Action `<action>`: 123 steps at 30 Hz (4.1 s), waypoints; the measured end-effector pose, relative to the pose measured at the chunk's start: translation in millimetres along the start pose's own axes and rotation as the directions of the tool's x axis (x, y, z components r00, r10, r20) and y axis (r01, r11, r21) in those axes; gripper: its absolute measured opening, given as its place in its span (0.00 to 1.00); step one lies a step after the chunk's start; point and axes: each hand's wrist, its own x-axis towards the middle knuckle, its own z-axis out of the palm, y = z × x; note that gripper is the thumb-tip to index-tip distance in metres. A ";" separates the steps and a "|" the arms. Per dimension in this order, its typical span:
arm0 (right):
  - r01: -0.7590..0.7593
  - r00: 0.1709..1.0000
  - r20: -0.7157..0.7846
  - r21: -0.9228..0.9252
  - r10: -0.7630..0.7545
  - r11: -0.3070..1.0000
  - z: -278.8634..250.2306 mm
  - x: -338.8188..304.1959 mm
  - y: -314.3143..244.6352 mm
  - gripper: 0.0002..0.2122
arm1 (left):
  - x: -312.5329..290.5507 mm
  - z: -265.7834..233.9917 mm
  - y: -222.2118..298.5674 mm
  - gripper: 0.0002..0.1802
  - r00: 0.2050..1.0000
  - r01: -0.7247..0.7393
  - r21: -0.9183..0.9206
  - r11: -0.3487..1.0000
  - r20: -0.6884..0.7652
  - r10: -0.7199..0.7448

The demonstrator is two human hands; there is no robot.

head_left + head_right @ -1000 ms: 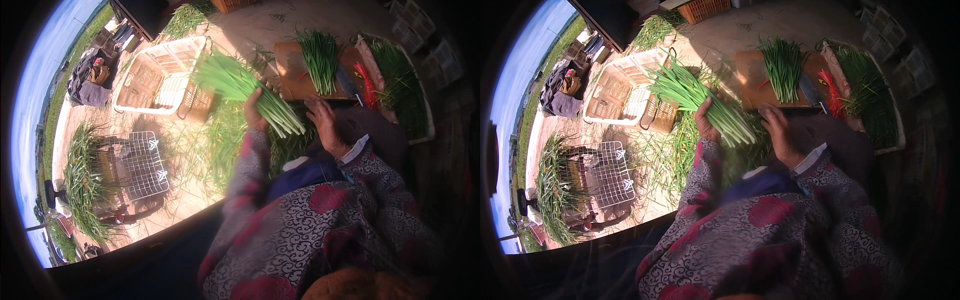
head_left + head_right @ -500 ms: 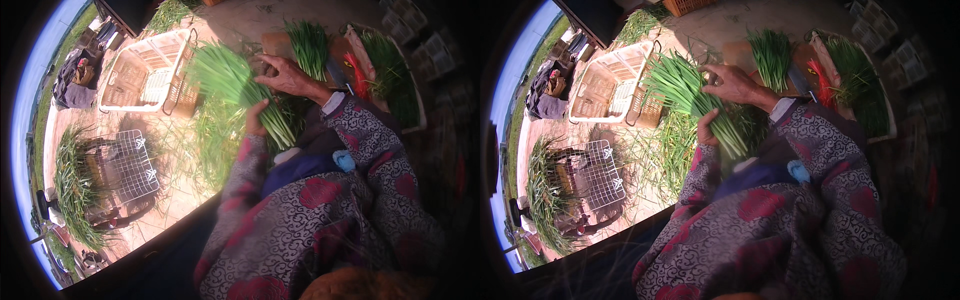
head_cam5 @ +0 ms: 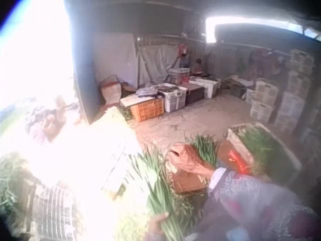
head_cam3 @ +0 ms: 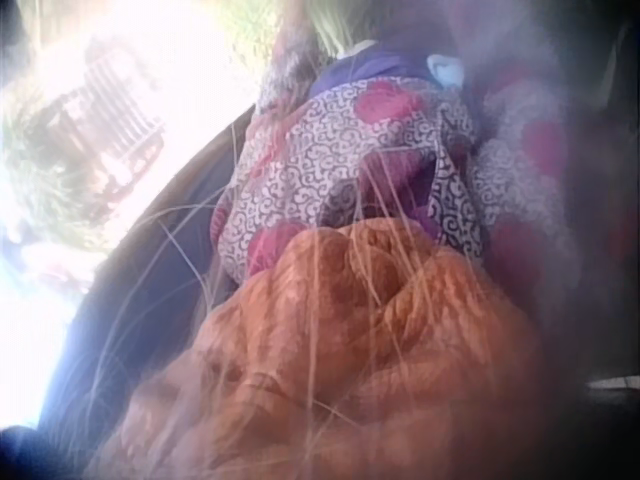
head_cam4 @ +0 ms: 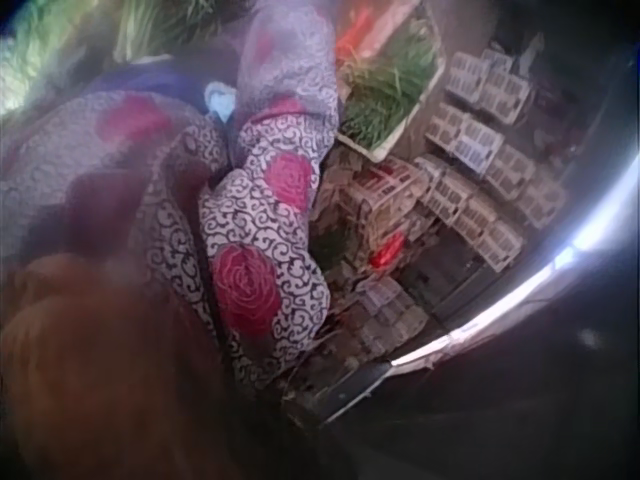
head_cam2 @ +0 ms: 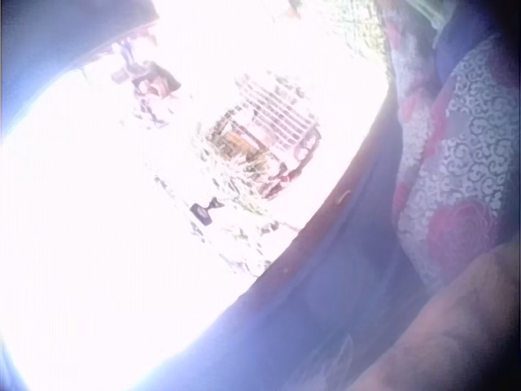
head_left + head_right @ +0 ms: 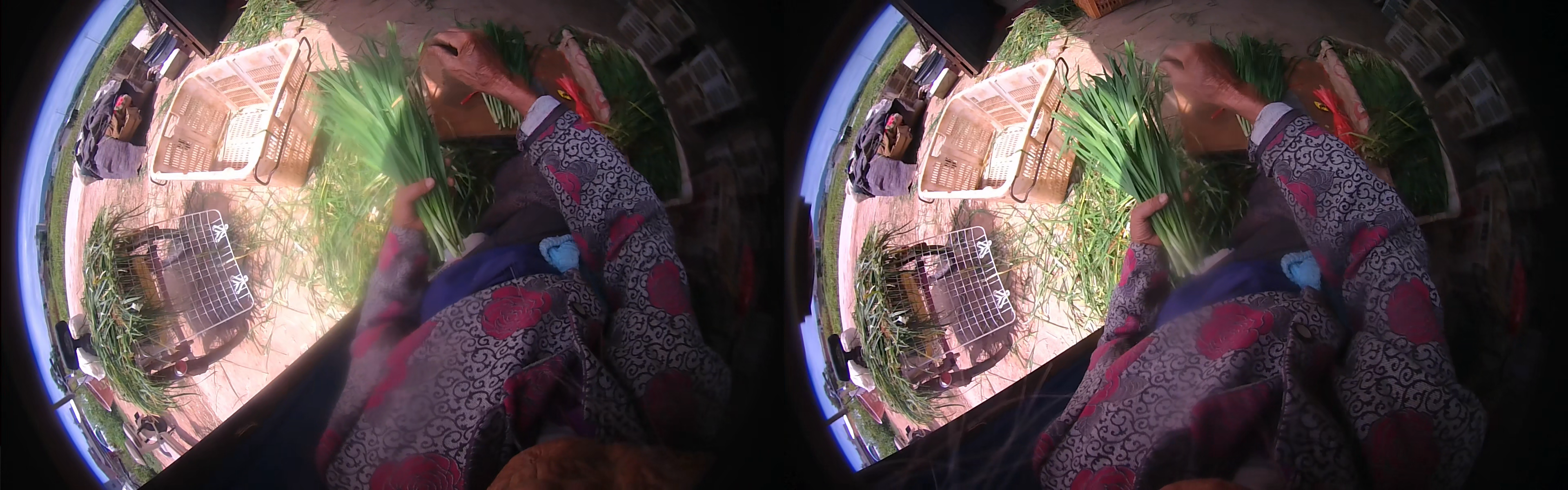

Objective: The person cleans a bunch of green chives by hand, removing damaged leaves and using a knife to trim the ends before placing the bunches into a plastic crate.

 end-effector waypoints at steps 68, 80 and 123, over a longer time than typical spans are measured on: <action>-0.159 0.947 -0.121 0.631 0.299 0.759 -70.5 -25.8 71.6 0.12 | -11.0 -36.4 -9.3 0.27 0.993 -0.054 0.267 0.962 -0.089 0.081; 0.002 0.984 0.180 0.084 -0.017 0.996 -52.5 -56.8 11.6 0.18 | -25.0 -40.4 29.4 0.29 0.999 -0.039 0.401 0.915 0.000 0.042; -0.540 0.771 0.483 0.152 0.414 0.828 -160.4 -225.4 134.7 0.10 | 388.5 35.6 -147.6 0.64 0.955 0.223 0.613 -0.758 0.017 0.295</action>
